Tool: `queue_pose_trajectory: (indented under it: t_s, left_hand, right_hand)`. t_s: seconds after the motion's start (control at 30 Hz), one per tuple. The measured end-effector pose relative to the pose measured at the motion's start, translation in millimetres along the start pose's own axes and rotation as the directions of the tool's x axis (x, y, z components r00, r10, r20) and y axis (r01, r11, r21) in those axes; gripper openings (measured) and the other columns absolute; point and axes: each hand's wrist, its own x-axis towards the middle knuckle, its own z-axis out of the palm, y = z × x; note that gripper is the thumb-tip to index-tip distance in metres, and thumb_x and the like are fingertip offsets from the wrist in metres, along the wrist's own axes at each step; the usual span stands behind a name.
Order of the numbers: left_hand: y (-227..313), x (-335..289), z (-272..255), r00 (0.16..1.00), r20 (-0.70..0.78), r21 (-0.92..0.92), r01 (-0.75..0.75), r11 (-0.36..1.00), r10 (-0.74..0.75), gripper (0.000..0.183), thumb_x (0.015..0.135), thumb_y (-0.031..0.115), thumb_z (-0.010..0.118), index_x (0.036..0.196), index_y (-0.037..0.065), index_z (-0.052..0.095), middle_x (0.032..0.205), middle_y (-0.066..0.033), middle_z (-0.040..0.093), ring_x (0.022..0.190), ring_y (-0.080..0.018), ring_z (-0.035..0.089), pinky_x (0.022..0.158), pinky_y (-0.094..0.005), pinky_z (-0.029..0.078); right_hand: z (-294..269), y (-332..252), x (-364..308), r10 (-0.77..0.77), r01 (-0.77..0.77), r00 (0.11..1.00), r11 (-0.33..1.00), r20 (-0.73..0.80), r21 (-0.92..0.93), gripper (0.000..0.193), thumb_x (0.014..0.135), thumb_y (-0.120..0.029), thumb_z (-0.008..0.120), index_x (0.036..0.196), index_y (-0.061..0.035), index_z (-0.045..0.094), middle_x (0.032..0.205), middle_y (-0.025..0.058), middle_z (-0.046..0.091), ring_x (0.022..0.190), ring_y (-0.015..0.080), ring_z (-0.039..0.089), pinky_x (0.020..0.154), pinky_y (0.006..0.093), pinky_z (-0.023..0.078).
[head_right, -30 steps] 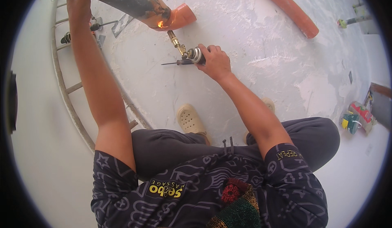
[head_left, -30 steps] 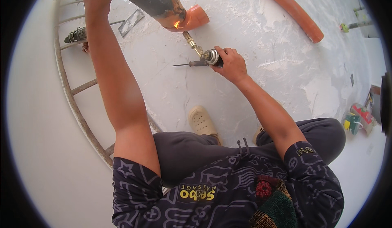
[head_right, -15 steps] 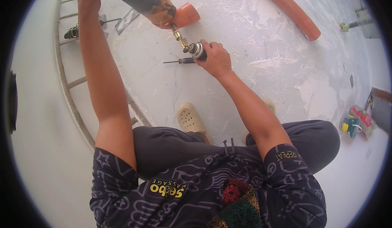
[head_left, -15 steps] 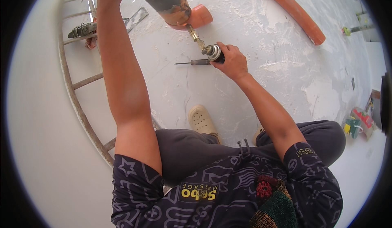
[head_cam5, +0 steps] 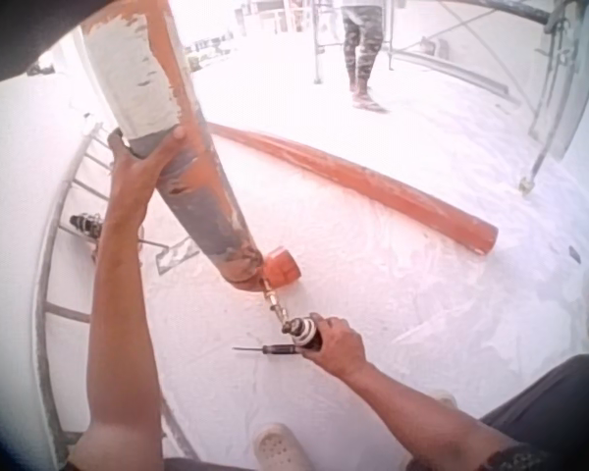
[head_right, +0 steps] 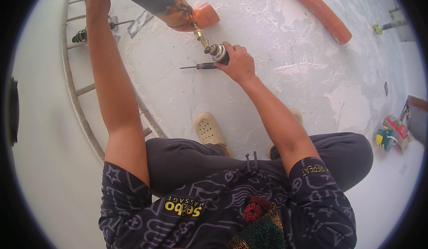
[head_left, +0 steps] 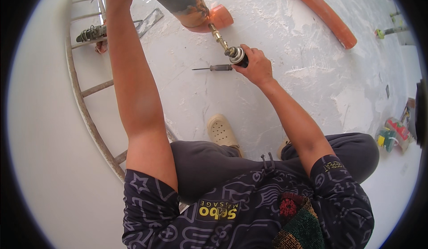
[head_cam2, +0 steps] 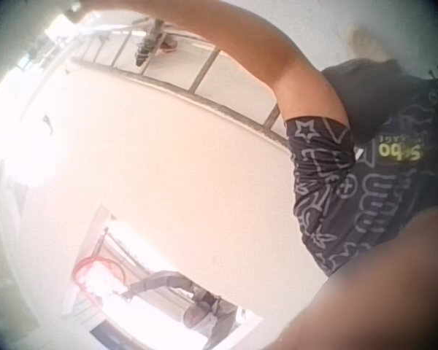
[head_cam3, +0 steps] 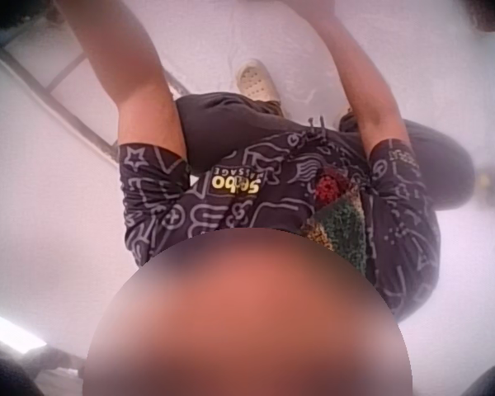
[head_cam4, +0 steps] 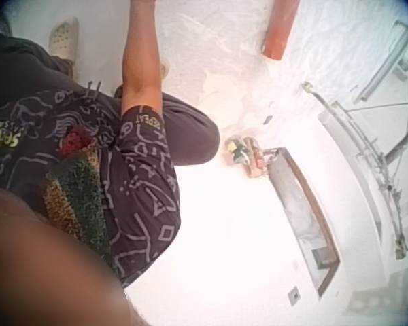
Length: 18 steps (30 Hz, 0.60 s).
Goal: The person uses a blowtorch to heat a section of an orange pipe. They rotate the pipe to apply heat evenly around the circumference.
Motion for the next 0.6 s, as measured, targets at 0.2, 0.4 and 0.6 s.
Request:
queue_pose_trajectory:
  t_s: [0.2, 0.4, 0.6]
  left_hand:
    - [-8, 5, -9, 0.994, 0.071, -0.09, -0.079, 0.993, 0.086, 0.086, 0.091, 0.039, 0.092, 0.145, -0.011, 0.048, 0.132, -0.0199, 0.067, 0.118, -0.0269, 0.069, 0.097, -0.0362, 0.059]
    - [-9, -2, -11, 0.998, 0.042, -0.084, -0.038, 0.996, 0.041, 0.089, 0.091, 0.044, 0.09, 0.148, -0.009, 0.046, 0.136, -0.0198, 0.066, 0.123, -0.0273, 0.067, 0.104, -0.0386, 0.055]
    - [-9, -5, -10, 0.996, 0.044, -0.152, -0.069, 0.986, 0.076, 0.09, 0.09, 0.045, 0.091, 0.148, -0.009, 0.048, 0.139, -0.0199, 0.065, 0.13, -0.0281, 0.063, 0.111, -0.039, 0.05]
  right_hand:
    - [-1, 8, 5, -0.028, 0.028, 0.999, 1.0, -0.022, 0.005, 0.084, 0.078, -0.046, 0.095, 0.148, -0.0175, 0.059, 0.116, 0.0115, 0.069, 0.114, 0.0318, 0.068, 0.091, 0.046, 0.062]
    - [-4, 10, 12, -0.106, 0.106, 0.994, 0.994, -0.027, 0.01, 0.083, 0.078, -0.045, 0.094, 0.149, -0.0177, 0.059, 0.115, 0.0113, 0.07, 0.113, 0.0316, 0.068, 0.09, 0.0461, 0.062]
    - [-7, 13, 19, -0.063, 0.063, 0.998, 0.998, 0.0, 0.031, 0.081, 0.079, -0.046, 0.093, 0.148, -0.0185, 0.06, 0.115, 0.012, 0.07, 0.113, 0.0326, 0.069, 0.091, 0.0464, 0.061]
